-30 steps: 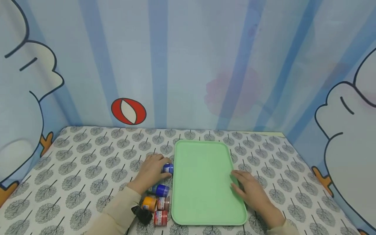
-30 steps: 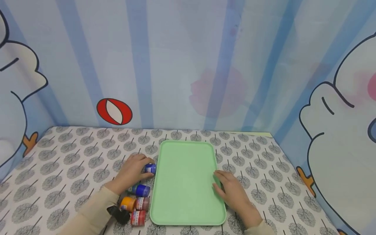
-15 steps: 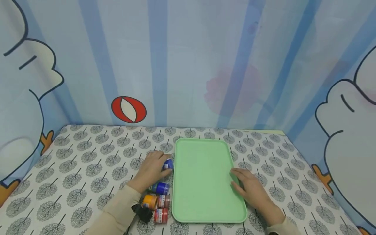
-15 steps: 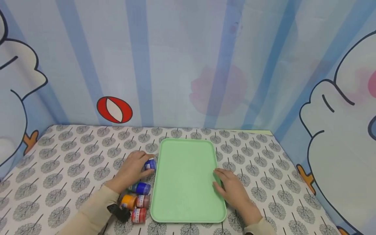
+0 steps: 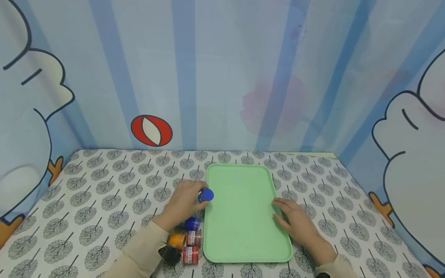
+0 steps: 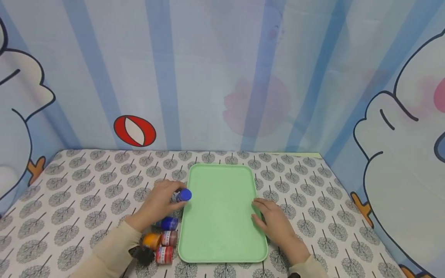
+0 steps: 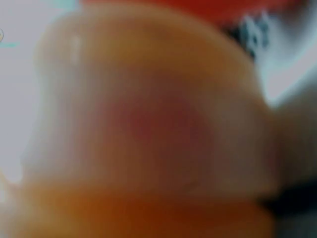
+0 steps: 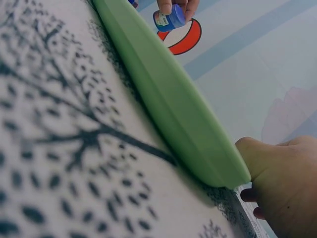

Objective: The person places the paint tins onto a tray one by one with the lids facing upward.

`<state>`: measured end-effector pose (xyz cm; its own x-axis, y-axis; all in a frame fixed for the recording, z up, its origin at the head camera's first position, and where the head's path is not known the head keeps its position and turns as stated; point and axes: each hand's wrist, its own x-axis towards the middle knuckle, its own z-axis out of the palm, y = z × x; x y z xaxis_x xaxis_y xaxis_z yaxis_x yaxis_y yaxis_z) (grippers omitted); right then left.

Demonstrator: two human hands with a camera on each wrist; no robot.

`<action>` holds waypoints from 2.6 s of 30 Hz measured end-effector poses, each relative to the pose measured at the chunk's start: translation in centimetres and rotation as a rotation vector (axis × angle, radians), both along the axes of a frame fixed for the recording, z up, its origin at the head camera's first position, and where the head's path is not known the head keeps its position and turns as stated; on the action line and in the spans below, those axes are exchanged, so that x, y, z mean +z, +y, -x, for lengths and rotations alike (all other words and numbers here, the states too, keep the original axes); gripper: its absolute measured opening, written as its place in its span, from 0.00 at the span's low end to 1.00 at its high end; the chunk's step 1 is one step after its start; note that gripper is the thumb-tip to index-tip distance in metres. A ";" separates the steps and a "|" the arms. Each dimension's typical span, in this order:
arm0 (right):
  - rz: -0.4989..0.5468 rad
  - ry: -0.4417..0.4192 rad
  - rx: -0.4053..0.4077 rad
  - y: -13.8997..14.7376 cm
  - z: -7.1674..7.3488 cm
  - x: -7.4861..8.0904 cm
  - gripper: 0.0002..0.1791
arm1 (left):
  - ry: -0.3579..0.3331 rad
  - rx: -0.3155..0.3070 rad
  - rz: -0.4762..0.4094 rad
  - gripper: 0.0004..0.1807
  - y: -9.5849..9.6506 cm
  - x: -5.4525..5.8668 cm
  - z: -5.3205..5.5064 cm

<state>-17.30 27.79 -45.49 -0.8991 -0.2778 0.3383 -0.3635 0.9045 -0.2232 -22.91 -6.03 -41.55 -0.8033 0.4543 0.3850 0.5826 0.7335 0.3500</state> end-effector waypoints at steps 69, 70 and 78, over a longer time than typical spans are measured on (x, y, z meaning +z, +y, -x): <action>-0.004 0.005 0.001 -0.2 0.0 -0.4 0.27 | -0.180 -0.121 0.119 0.26 4.2 -1.3 -0.9; -0.004 0.001 0.001 -0.2 0.0 -0.4 0.27 | -0.179 -0.119 0.116 0.27 4.1 -1.4 -0.9; -0.001 -0.032 -0.012 -0.5 0.0 -0.9 0.27 | -0.186 -0.109 0.072 0.29 3.3 -1.4 -1.2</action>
<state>-17.32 27.26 -46.36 -0.9125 -0.2676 0.3096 -0.3458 0.9087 -0.2337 -21.68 -2.70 -42.96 -0.8023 0.5632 0.1978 0.5898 0.6970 0.4078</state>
